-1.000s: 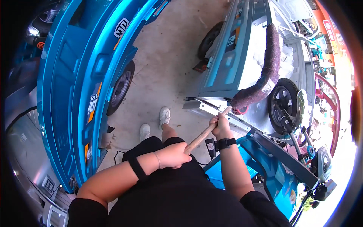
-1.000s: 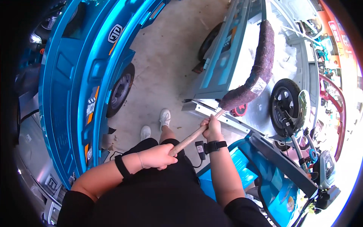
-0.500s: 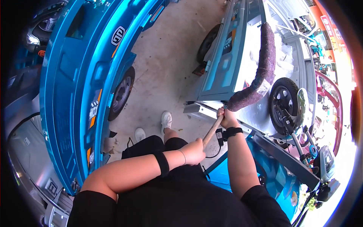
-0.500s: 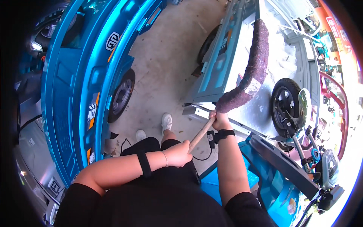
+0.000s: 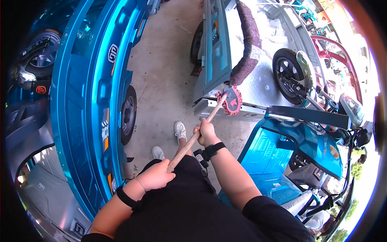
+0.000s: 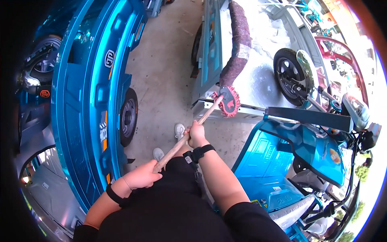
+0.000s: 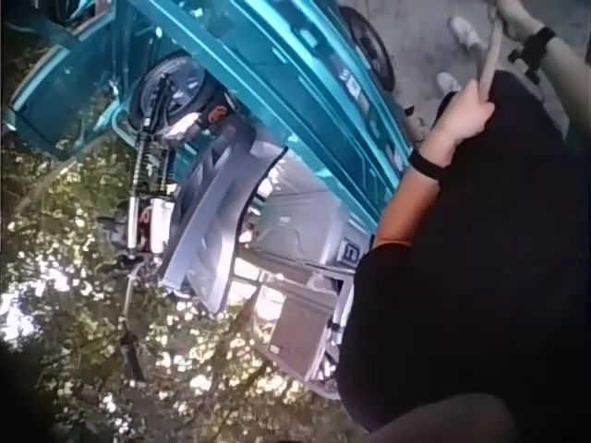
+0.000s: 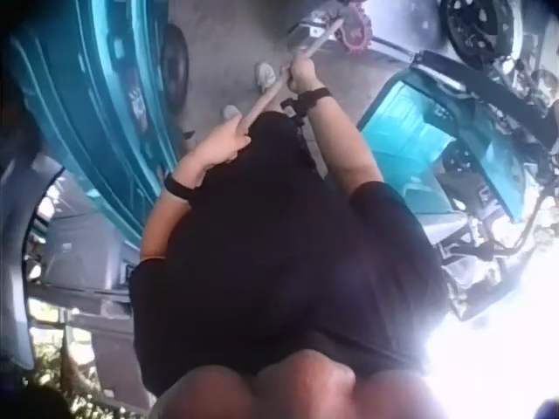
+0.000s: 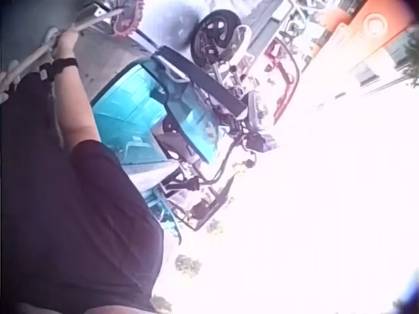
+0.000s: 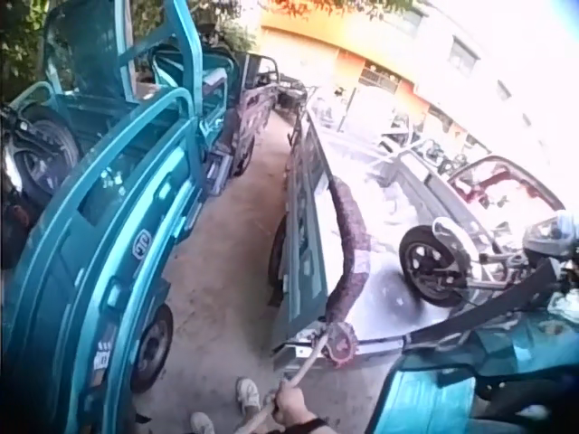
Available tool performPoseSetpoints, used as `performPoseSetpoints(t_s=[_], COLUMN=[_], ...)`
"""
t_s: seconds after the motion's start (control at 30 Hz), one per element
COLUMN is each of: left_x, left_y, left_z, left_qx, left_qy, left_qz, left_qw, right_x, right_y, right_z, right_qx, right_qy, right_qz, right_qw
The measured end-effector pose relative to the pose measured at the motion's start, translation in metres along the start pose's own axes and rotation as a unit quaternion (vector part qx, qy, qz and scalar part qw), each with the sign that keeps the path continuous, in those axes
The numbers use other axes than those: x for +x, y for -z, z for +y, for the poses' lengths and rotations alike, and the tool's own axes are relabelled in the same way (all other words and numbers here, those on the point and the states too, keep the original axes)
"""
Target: Cleaning the exterior surfaces of multiple three-wheeled electric vehicles using a long-handled brush.
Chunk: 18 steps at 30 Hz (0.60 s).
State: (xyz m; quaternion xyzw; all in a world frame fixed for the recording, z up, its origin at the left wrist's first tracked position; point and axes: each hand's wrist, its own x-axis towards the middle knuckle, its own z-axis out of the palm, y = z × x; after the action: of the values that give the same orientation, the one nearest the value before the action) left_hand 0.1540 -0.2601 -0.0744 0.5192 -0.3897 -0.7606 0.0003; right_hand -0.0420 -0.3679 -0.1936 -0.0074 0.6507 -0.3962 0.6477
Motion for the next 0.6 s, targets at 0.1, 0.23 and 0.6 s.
performPoseSetpoints(t_s=[0.1,0.23,0.6], left_x=[-0.011,-0.020,-0.030], left_y=[-0.002,-0.005,-0.014], left_z=[-0.015,-0.014,0.001], left_qx=[0.022,-0.009,0.121], left_qy=[-0.015,0.003,-0.014], left_qz=[0.005,-0.022,-0.062], left_qw=[1.000,1.000,0.991], right_x=[-0.012,-0.009,-0.031], right_y=[0.000,0.016,0.044], right_z=[0.016,0.027,0.035], right_qx=[0.024,0.025,0.101], right_qy=[-0.013,0.009,-0.048], right_qz=[0.014,0.003,0.030], right_qw=[1.000,1.000,0.993])
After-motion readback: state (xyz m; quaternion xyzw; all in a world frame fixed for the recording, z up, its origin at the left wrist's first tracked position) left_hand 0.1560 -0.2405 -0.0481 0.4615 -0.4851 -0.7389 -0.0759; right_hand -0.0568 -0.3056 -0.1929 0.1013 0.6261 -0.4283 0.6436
